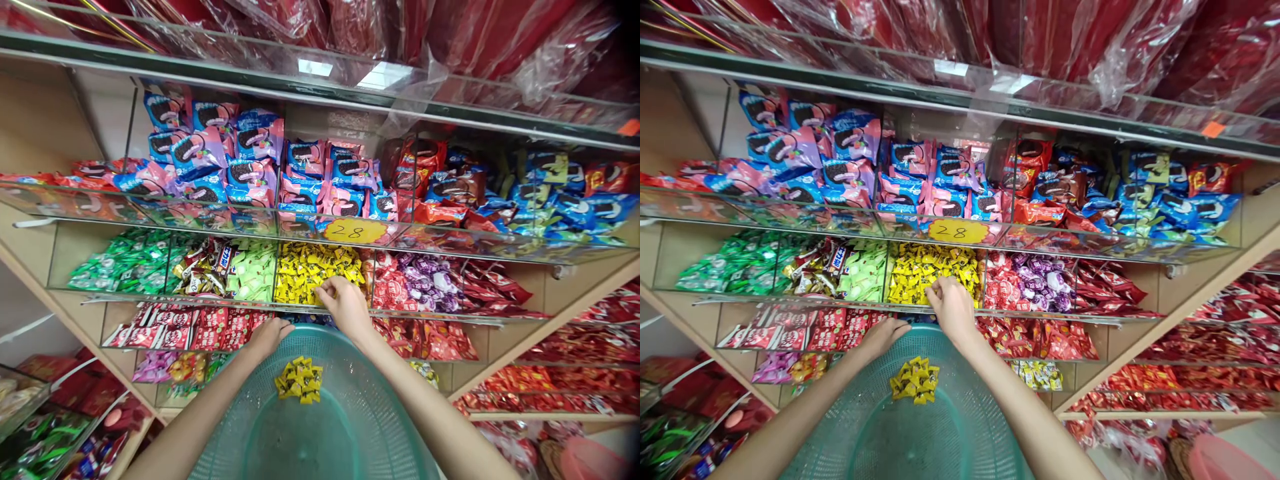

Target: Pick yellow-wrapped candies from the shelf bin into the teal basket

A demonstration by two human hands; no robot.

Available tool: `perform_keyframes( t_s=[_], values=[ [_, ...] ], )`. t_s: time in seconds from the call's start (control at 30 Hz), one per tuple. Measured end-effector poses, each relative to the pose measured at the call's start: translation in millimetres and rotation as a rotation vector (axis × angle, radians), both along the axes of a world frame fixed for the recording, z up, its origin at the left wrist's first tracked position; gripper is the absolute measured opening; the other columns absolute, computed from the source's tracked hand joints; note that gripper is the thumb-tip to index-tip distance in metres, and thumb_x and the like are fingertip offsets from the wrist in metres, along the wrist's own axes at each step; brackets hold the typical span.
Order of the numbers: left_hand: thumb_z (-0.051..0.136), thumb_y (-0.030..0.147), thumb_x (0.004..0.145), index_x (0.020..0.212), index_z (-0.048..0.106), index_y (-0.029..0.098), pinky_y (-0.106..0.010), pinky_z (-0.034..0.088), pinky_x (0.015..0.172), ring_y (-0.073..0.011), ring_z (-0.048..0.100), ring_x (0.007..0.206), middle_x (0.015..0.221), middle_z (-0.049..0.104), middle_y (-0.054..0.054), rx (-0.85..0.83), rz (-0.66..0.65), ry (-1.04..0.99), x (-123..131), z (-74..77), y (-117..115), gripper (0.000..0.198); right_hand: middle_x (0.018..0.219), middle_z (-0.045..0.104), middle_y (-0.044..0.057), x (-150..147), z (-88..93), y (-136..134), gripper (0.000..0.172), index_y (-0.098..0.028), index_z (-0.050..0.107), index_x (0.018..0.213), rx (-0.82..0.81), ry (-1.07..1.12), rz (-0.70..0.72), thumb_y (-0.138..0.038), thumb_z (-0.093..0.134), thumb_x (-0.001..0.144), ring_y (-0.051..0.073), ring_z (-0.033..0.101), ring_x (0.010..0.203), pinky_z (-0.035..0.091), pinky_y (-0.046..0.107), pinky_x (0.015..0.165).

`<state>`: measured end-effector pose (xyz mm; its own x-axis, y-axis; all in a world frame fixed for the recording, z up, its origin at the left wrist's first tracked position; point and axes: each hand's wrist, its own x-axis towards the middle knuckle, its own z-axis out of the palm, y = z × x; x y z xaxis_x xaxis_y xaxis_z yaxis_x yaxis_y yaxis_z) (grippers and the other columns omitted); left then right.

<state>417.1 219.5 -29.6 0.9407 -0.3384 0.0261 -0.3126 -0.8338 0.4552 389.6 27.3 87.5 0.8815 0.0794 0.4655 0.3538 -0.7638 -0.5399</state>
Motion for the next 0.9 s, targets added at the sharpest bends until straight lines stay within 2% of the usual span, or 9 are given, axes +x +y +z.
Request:
perform_keyframes(
  t_s=[0.17, 0.37, 0.47, 0.57, 0.63, 0.7, 0.8, 0.9],
  values=[
    [0.037, 0.046, 0.092, 0.081, 0.066, 0.021, -0.026, 0.036, 0.064, -0.0242, 0.065, 0.085, 0.086, 0.072, -0.007, -0.003, 0.004, -0.005, -0.6, 1.2, -0.2, 0.040, 0.065, 0.061, 0.001, 20.8, 0.5, 1.2, 0.018, -0.021, 0.060, 0.067, -0.041, 0.112, -0.091, -0.034, 0.056, 0.079, 0.014, 0.052, 0.061, 0.029, 0.026, 0.055],
    [0.037, 0.047, 0.092, 0.080, 0.066, 0.021, -0.025, 0.035, 0.061, -0.0225, 0.064, 0.080, 0.081, 0.071, -0.006, 0.004, -0.002, -0.008, -0.9, 1.7, 0.5, 0.041, 0.059, 0.060, 0.000, 25.4, 0.1, 0.4, 0.019, -0.020, 0.058, 0.061, 0.028, 0.109, -0.061, -0.025, 0.052, 0.077, 0.013, 0.053, 0.059, 0.033, 0.025, 0.057],
    [0.037, 0.046, 0.092, 0.082, 0.067, 0.020, -0.026, 0.036, 0.063, -0.0230, 0.064, 0.080, 0.083, 0.071, -0.007, 0.005, 0.001, -0.004, 0.2, 0.5, 0.6, 0.040, 0.057, 0.057, -0.001, 12.8, 11.6, -4.2, 0.023, -0.019, 0.059, 0.062, 0.141, 0.017, -0.008, -0.031, 0.052, 0.080, 0.012, 0.050, 0.056, 0.035, 0.025, 0.059],
    [0.038, 0.044, 0.092, 0.084, 0.068, 0.020, -0.026, 0.035, 0.063, -0.0234, 0.064, 0.081, 0.086, 0.072, -0.008, 0.005, 0.007, -0.001, 1.1, -0.8, 0.1, 0.039, 0.060, 0.059, -0.001, -8.3, 14.2, -3.0, 0.025, -0.018, 0.063, 0.067, 0.342, 0.011, 0.169, -0.037, 0.053, 0.080, 0.012, 0.048, 0.056, 0.037, 0.025, 0.057],
    [0.038, 0.042, 0.092, 0.083, 0.068, 0.020, -0.026, 0.034, 0.061, -0.0226, 0.064, 0.079, 0.084, 0.071, -0.008, 0.005, 0.011, 0.004, 1.2, -1.0, -0.4, 0.038, 0.063, 0.061, -0.001, -20.2, 0.5, 1.2, 0.025, -0.018, 0.065, 0.070, 0.421, 0.152, 0.335, -0.039, 0.054, 0.079, 0.011, 0.049, 0.057, 0.038, 0.024, 0.056],
    [0.038, 0.041, 0.092, 0.081, 0.068, 0.020, -0.025, 0.033, 0.059, -0.0214, 0.063, 0.077, 0.080, 0.071, -0.007, 0.002, 0.009, 0.010, 0.8, -0.5, -0.7, 0.038, 0.062, 0.060, -0.002, -25.8, -26.3, 5.0, 0.024, -0.018, 0.065, 0.070, 0.385, 0.319, 0.448, -0.038, 0.055, 0.079, 0.011, 0.049, 0.058, 0.038, 0.023, 0.056],
    [0.038, 0.043, 0.092, 0.080, 0.067, 0.020, -0.024, 0.033, 0.059, -0.0206, 0.063, 0.076, 0.078, 0.071, -0.006, -0.001, 0.002, 0.008, -0.2, 0.9, -0.8, 0.039, 0.057, 0.054, -0.005, -22.1, -75.7, 4.1, 0.021, -0.017, 0.063, 0.067, 0.096, 0.481, 0.364, -0.031, 0.054, 0.080, 0.009, 0.044, 0.055, 0.033, 0.022, 0.053],
    [0.038, 0.043, 0.092, 0.082, 0.068, 0.020, -0.024, 0.033, 0.059, -0.0210, 0.063, 0.077, 0.081, 0.071, -0.006, 0.005, 0.004, 0.004, -0.7, 2.7, -1.3, 0.039, 0.056, 0.053, -0.004, -13.3, -112.3, -5.0, 0.017, -0.016, 0.061, 0.061, -0.032, 0.505, 0.259, -0.019, 0.054, 0.077, 0.010, 0.044, 0.058, 0.031, 0.023, 0.055]
  ],
)
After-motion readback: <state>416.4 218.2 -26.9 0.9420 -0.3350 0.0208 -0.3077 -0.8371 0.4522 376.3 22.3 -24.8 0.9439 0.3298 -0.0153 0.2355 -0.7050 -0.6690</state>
